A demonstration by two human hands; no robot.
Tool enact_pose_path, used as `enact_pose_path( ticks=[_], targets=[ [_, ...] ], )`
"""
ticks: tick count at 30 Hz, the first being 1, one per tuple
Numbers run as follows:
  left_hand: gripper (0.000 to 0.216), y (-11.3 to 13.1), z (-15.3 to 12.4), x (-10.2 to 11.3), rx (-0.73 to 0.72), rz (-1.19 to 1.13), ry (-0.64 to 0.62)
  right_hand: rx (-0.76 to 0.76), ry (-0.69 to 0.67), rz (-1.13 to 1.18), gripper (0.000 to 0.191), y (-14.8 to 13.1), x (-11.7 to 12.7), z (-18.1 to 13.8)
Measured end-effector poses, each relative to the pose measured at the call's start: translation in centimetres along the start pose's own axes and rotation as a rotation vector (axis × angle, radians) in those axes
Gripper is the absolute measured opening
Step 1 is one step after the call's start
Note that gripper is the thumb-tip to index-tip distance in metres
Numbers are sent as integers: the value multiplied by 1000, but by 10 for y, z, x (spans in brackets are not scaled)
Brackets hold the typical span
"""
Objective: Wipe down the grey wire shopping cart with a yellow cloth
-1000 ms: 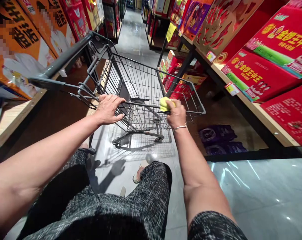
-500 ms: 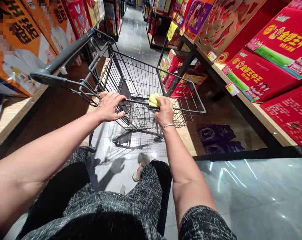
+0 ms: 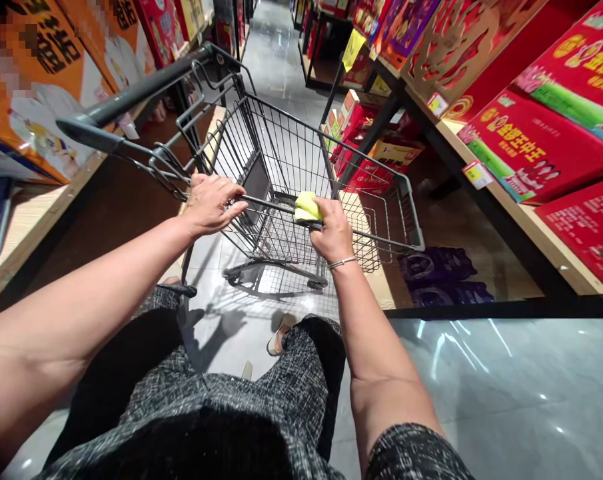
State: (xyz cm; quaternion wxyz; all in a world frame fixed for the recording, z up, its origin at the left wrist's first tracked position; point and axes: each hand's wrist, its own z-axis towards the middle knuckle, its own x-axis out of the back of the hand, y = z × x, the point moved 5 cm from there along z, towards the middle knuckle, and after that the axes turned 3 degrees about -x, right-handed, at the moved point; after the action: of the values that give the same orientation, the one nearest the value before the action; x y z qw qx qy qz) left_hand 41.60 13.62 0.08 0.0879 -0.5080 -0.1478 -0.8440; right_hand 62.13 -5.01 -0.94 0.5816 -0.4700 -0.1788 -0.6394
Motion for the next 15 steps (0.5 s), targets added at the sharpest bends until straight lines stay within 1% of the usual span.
enact_pose_path(
  ticks=[2, 4, 6, 8, 11, 13, 15],
  targets=[
    [34, -1, -3, 3, 35, 2, 12, 51, 70, -44, 57, -10, -2, -16],
    [35, 2, -4, 6, 56, -1, 6, 83, 134, -95, 54, -15, -10, -30],
    [37, 11, -3, 8, 49, -12, 5, 112, 158, -122, 47, -17, -25, -43],
    [43, 23, -2, 7, 8, -29, -5, 153, 119, -138, 39, -17, -49, -57],
    [49, 42, -1, -3, -107, -54, -80, 185, -40, -181, 35, -12, -94, -82],
    [49, 48, -2, -11, -147, -70, -136, 148, -223, -219, 37, -4, -125, -103],
    [47, 48, -3, -16, -127, -84, -161, 94, -442, -252, 38, 6, -152, -126]
  ],
)
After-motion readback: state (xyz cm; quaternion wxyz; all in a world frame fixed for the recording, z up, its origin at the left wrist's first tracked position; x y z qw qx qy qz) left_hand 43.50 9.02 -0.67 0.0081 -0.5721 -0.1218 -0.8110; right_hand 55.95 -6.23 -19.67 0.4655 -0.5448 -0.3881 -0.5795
